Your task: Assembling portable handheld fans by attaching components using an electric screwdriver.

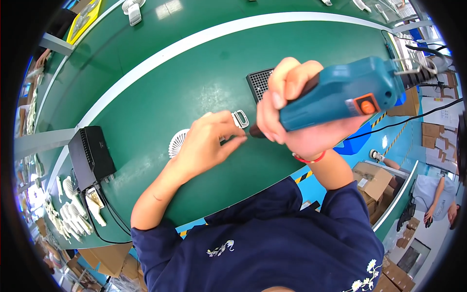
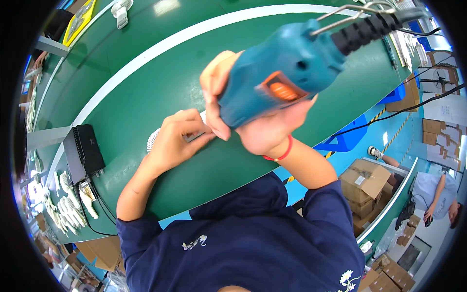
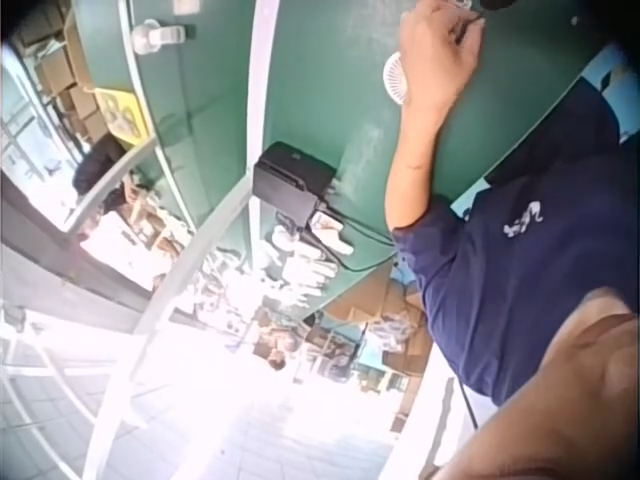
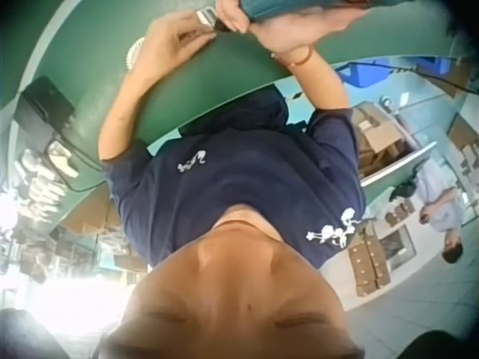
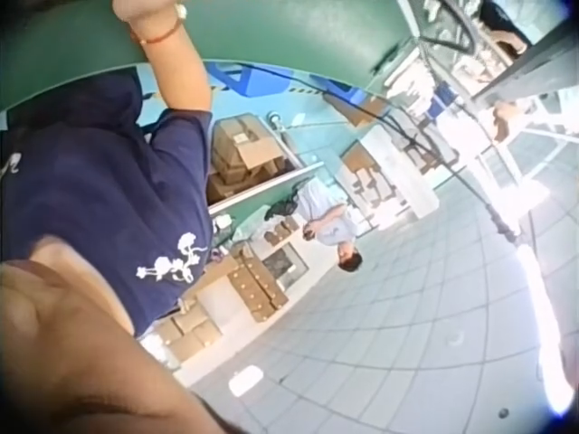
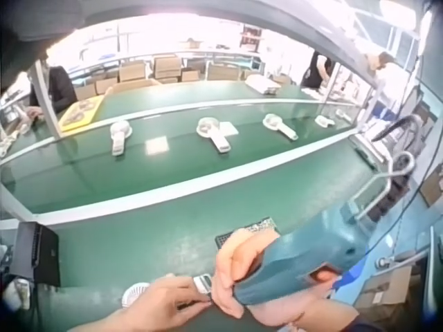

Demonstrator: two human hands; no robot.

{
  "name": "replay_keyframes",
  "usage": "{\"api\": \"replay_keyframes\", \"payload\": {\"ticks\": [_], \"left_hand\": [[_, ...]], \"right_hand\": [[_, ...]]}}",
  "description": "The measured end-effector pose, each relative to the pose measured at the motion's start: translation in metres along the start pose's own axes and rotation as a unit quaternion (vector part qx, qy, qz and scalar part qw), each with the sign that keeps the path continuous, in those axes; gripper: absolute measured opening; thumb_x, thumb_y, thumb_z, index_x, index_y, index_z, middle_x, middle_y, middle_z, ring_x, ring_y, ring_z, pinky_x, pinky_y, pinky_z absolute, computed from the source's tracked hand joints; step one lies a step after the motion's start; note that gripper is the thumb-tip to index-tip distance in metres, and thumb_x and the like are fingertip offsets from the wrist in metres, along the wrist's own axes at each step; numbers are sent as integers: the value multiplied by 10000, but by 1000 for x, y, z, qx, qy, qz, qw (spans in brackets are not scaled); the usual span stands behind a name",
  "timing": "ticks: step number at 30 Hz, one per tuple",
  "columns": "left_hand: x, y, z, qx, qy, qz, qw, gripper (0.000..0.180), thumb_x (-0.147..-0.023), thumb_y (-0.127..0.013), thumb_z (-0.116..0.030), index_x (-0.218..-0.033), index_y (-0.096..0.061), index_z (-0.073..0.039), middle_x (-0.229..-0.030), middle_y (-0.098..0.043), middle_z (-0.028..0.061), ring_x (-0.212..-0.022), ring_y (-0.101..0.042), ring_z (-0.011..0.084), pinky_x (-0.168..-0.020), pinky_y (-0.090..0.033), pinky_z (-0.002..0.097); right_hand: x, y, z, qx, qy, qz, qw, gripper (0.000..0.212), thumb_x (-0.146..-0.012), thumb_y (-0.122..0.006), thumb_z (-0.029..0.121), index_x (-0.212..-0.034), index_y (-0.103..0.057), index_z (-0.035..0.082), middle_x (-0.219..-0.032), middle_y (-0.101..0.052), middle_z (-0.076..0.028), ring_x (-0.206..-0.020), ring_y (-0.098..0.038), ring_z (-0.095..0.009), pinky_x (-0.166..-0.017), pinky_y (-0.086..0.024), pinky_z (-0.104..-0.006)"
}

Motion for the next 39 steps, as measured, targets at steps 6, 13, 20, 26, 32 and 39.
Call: {"api": "replay_keyframes", "payload": {"ticks": [6, 13, 20, 26, 32, 39], "left_hand": [[-3, 9, 19, -8, 56, -98, 994, 223, -715, -774, -72, -929, -718, -41, -785, -583, 90, -725, -601, 258, -671, -486, 373], [-3, 4, 23, -2, 58, -72, 996, 213, -701, -786, -96, -889, -711, -33, -770, -572, 93, -736, -606, 267, -674, -489, 381], [-4, 4, 21, -33, 74, -59, 995, 201, -720, -784, -146, -861, -710, -24, -766, -576, 99, -731, -601, 276, -670, -488, 393], [-5, 3, 19, -51, 68, -52, 995, 201, -707, -802, -110, -865, -714, -21, -753, -568, 93, -723, -595, 265, -662, -488, 386], [2, -3, 2, -138, -18, -76, 987, 222, -729, -791, -109, -900, -697, -3, -798, -565, 85, -752, -577, 259, -673, -476, 375], [-1, 2, 0, -146, -5, -69, 987, 237, -753, -787, -128, -928, -685, -3, -818, -570, 94, -754, -585, 273, -663, -485, 374]], "right_hand": [[-1, 3, -28, 120, 26, -65, 990, 977, -755, -380, 879, -990, -539, -56, -951, -523, -161, -471, -568, -233, -409, -431, -318], [2, 2, -33, 254, -33, -115, 960, 1033, -738, -315, 917, -961, -513, -72, -910, -524, -171, -443, -545, -214, -389, -422, -296], [11, 10, -43, 208, -31, -111, 971, 619, -837, -425, 585, -945, -544, -13, -859, -568, -113, -541, -562, -183, -483, -450, -287], [-1, 16, 18, 140, 186, -7, 972, 1026, -723, -366, 926, -1048, -507, -37, -1023, -529, -151, -524, -568, -201, -447, -475, -318], [10, 82, 59, 198, 171, -129, 956, 983, -754, -334, 911, -1065, -502, -7, -1034, -485, -113, -499, -523, -207, -435, -398, -353], [13, 99, 58, 243, 188, -165, 937, 955, -774, -312, 900, -1040, -492, 0, -1001, -496, -111, -497, -526, -201, -436, -413, -346]]}}
Point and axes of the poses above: each hand's wrist, its own x-axis away from the middle knuckle, its own y-axis out of the back of the hand, z = x × y, the point moved 7 cm from there along -x, towards the middle knuckle
